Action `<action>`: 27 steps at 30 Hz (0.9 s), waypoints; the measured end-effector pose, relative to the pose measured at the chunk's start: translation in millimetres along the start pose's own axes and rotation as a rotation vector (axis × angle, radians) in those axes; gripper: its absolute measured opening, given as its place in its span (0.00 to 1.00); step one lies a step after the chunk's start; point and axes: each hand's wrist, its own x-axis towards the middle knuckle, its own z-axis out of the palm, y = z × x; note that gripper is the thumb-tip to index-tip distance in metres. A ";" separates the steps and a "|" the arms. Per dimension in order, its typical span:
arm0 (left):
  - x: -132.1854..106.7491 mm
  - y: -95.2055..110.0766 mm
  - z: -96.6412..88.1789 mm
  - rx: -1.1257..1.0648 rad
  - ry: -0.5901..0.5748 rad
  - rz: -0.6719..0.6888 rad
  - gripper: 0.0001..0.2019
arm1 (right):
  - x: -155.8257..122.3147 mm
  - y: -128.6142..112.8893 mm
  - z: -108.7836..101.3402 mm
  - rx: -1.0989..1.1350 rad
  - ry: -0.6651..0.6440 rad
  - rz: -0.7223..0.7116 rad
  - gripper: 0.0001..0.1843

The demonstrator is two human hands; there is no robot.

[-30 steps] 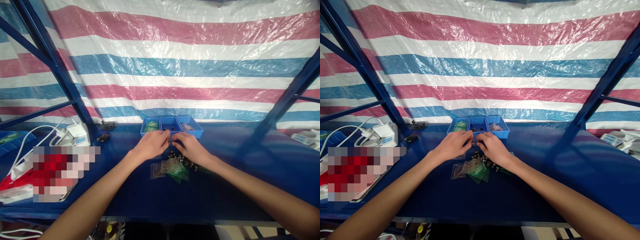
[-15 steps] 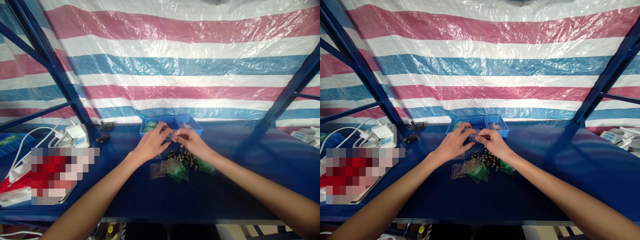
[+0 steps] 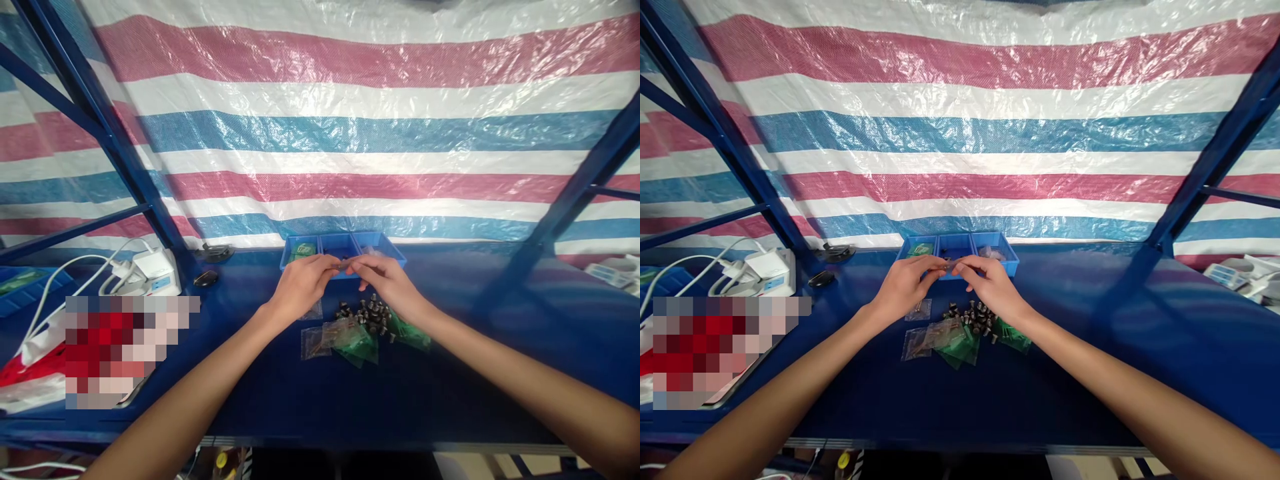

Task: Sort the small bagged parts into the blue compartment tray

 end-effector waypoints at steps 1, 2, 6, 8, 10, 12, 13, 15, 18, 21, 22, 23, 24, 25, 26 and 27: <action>0.6 0.7 -0.6 -0.031 0.001 -0.037 0.07 | -0.2 0.4 0.2 -0.018 -0.008 -0.004 0.16; 1.3 1.5 -1.3 -0.049 0.003 -0.070 0.05 | -0.3 0.7 0.4 -0.033 -0.017 -0.005 0.15; 3.2 3.4 -2.6 -0.034 0.007 -0.123 0.04 | -1.5 1.7 1.8 -0.047 -0.022 -0.011 0.12; 3.6 2.5 -1.6 -0.049 -0.006 -0.108 0.07 | -2.2 2.8 2.6 -0.033 -0.012 -0.013 0.11; 3.7 0.7 0.6 -0.099 -0.031 -0.098 0.08 | -2.6 4.5 3.3 -0.022 -0.006 -0.021 0.10; 3.8 -1.4 3.2 -0.163 -0.055 -0.118 0.09 | -2.4 6.6 3.5 -0.024 0.001 -0.026 0.09; 3.8 -2.4 4.4 -0.194 -0.060 -0.137 0.08 | -2.0 7.7 3.3 -0.028 0.009 -0.024 0.09; 3.4 -3.6 5.9 -0.243 -0.055 -0.169 0.05 | -0.7 9.6 2.3 -0.029 0.033 -0.011 0.09; 2.0 -3.3 5.5 -0.252 -0.049 -0.150 0.13 | 2.0 11.7 0.0 -0.013 0.060 0.008 0.10; -0.6 -0.3 3.9 -0.154 -0.076 -0.079 0.17 | 3.8 11.8 -1.2 -0.005 0.074 0.026 0.10; -1.5 0.9 3.5 -0.105 -0.083 -0.057 0.16 | 3.8 11.5 -1.3 -0.001 0.077 0.035 0.10; -2.4 2.0 3.3 -0.056 -0.090 -0.036 0.14 | 3.6 11.1 -1.3 0.003 0.077 0.041 0.10; -3.1 2.9 3.2 -0.010 -0.097 -0.018 0.12 | 3.3 10.8 -1.2 0.007 0.070 0.045 0.10; -3.7 3.5 3.3 0.029 -0.104 -0.001 0.10 | 2.8 10.6 -1.1 0.009 0.060 0.046 0.10; -4.1 3.8 3.4 0.062 -0.110 0.016 0.09 | 2.2 10.7 -1.1 0.009 0.047 0.044 0.10; -4.3 3.7 3.6 0.091 -0.111 0.030 0.08 | 1.8 10.9 -1.1 0.007 0.033 0.039 0.10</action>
